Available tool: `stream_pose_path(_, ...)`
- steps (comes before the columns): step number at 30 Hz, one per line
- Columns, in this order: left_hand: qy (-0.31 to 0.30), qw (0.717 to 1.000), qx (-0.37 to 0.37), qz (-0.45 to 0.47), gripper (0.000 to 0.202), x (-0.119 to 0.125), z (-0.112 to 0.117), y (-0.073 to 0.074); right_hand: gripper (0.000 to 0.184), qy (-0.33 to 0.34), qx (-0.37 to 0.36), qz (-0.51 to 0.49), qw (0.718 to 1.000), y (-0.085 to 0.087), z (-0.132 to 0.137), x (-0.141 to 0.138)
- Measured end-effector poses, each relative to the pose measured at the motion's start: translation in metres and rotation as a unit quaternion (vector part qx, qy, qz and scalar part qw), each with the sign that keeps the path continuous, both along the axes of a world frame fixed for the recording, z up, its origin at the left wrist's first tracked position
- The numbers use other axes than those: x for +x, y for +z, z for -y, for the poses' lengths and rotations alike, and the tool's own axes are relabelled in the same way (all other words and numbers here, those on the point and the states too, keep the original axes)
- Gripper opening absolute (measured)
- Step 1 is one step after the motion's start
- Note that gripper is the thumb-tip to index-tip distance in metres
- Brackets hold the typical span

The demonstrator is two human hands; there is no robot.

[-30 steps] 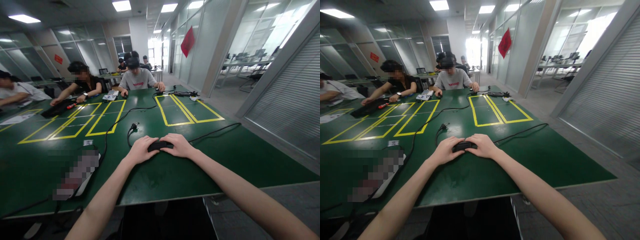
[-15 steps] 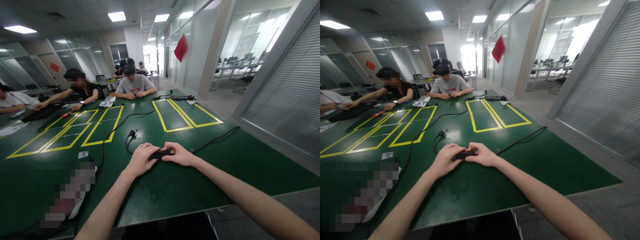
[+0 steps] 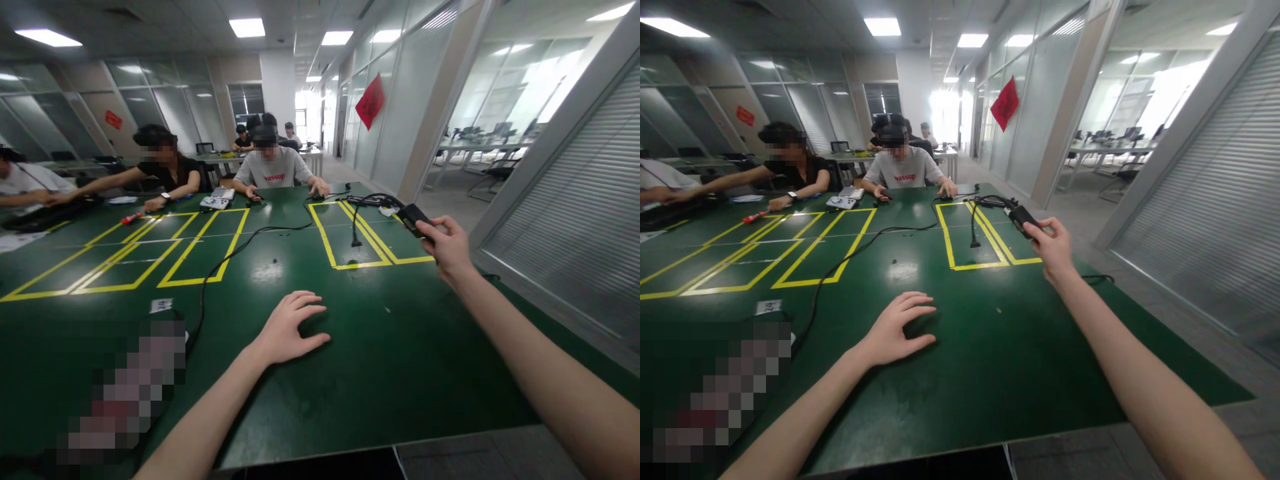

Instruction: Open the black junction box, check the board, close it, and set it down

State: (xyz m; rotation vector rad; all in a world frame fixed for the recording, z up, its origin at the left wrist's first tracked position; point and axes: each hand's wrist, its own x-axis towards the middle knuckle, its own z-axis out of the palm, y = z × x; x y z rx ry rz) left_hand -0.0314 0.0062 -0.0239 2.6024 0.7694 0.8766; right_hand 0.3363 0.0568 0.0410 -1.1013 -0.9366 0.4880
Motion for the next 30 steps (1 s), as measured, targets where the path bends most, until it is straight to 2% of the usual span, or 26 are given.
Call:
stream_pose_path(3, -0.014, 1.000, -0.022, 0.005, 0.046, 0.002, 0.001, 0.001, 0.053, -0.082, 0.007, 0.033, 0.996, -0.013, 0.000, 0.037)
stream_pose_path(6, -0.014, 0.999, -0.032, 0.009, 0.044, 0.002, 0.001, 0.003, 0.054, -0.129, -0.019, 0.098, 0.987, -0.041, 0.003, 0.063)
stream_pose_path(9, -0.019, 0.999, -0.038, 0.014, 0.041, 0.001, 0.001, 0.005, 0.054, -0.129, -0.089, 0.191, 0.969, -0.067, 0.008, 0.081)
stream_pose_path(12, -0.025, 0.999, -0.040, 0.018, 0.038, 0.002, 0.001, 0.007, 0.052, -0.089, -0.179, 0.304, 0.932, -0.081, 0.011, 0.090)
stream_pose_path(15, -0.028, 0.999, -0.041, 0.016, 0.036, 0.002, 0.002, 0.008, 0.049, -0.078, -0.222, 0.348, 0.907, -0.082, 0.011, 0.093)
stream_pose_path(23, -0.026, 0.998, -0.051, 0.021, 0.032, 0.003, 0.001, 0.005, 0.046, -0.099, -0.266, 0.314, 0.906, -0.070, 0.020, 0.079)
stream_pose_path(27, -0.026, 0.998, -0.054, 0.020, 0.031, 0.004, 0.001, 0.003, 0.048, -0.125, -0.327, 0.300, 0.888, -0.059, 0.025, 0.067)
stream_pose_path(30, -0.026, 0.998, -0.056, 0.015, 0.031, 0.005, 0.001, 0.002, 0.047, -0.129, -0.340, 0.307, 0.879, -0.053, 0.025, 0.065)
